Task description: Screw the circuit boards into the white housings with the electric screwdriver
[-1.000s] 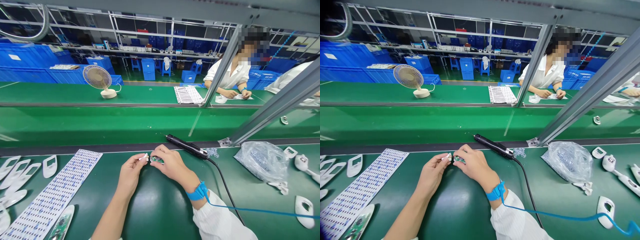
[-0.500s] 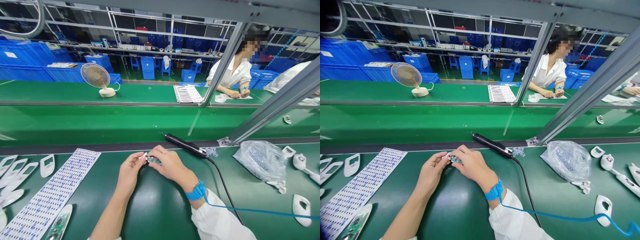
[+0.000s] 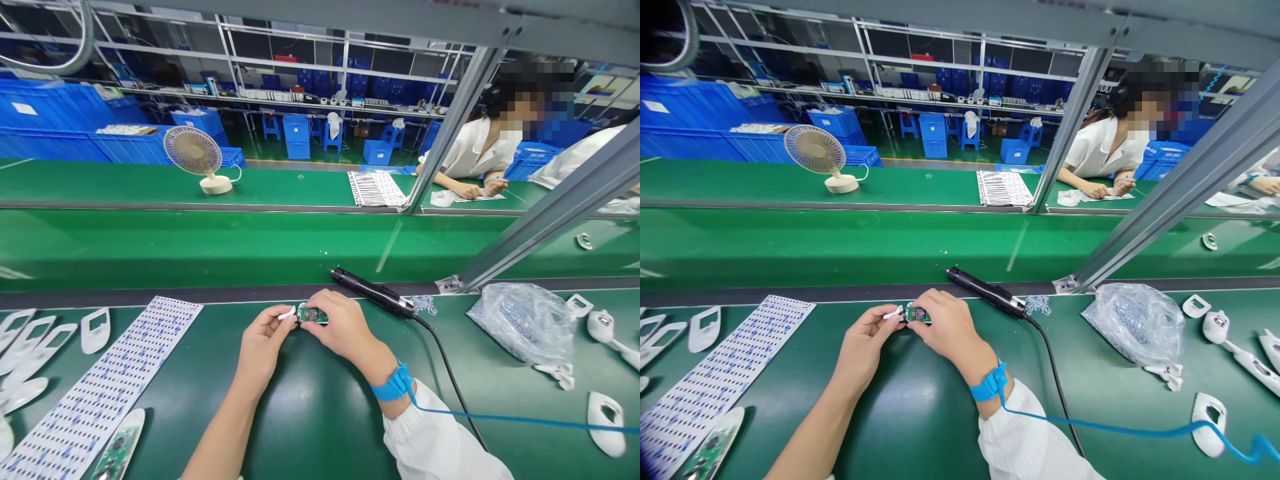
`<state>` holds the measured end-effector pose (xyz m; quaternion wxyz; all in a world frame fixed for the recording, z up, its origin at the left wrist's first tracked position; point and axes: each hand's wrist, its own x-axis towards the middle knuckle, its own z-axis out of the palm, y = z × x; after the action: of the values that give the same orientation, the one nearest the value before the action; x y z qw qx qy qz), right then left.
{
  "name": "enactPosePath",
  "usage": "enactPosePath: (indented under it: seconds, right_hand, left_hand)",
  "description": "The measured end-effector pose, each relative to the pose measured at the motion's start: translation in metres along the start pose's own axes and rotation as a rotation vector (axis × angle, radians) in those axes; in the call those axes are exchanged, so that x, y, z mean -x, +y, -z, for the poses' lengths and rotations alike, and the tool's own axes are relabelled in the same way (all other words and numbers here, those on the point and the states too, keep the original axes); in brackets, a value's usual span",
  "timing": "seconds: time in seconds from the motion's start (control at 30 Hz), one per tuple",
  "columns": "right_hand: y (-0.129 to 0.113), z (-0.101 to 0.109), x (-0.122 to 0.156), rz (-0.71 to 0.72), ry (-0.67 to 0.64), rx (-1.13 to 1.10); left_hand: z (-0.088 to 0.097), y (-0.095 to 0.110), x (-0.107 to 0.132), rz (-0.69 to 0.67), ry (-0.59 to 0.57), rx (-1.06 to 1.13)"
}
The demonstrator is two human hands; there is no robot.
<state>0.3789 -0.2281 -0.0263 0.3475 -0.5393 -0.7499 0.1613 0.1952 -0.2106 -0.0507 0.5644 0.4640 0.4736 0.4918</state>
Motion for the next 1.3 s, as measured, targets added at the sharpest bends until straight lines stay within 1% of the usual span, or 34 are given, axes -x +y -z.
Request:
enactPosePath:
  seconds: [0.07,0.17,0.3,0.43,0.67,0.87,1.0,1.3]
  right_hand:
    - [0.000,0.001,0.000,0.007,0.010,0.003]
    - [0.000,0.001,0.001,0.031,0.010,0.002]
    - [-0.001,0.001,0.001,0.062,0.009,0.006]
    - [0.000,-0.001,0.001,0.092,0.027,0.001]
    - [0.001,-0.006,0.002,0.176,0.103,-0.018]
    - [-0.001,-0.004,0.002,0.135,0.056,-0.050]
    - [-0.003,-0.002,0.000,0.120,0.087,-0.124]
    - [-0.003,-0.005,0.000,0.088,0.119,-0.117]
  left_hand:
    - [0.000,0.003,0.001,-0.017,0.006,-0.024]
    - [0.001,0.004,0.000,0.000,0.005,-0.063]
    - [0.002,0.003,0.000,0.026,-0.051,-0.097]
    - [0.001,0.003,0.001,0.033,-0.097,-0.082]
    - [-0.001,0.007,0.005,-0.005,-0.085,-0.070]
    - [-0.008,0.013,0.008,-0.027,-0.039,-0.070]
    - [-0.007,0.014,0.008,-0.043,-0.013,-0.040]
    - [-0.009,0.008,0.009,-0.108,-0.040,-0.033]
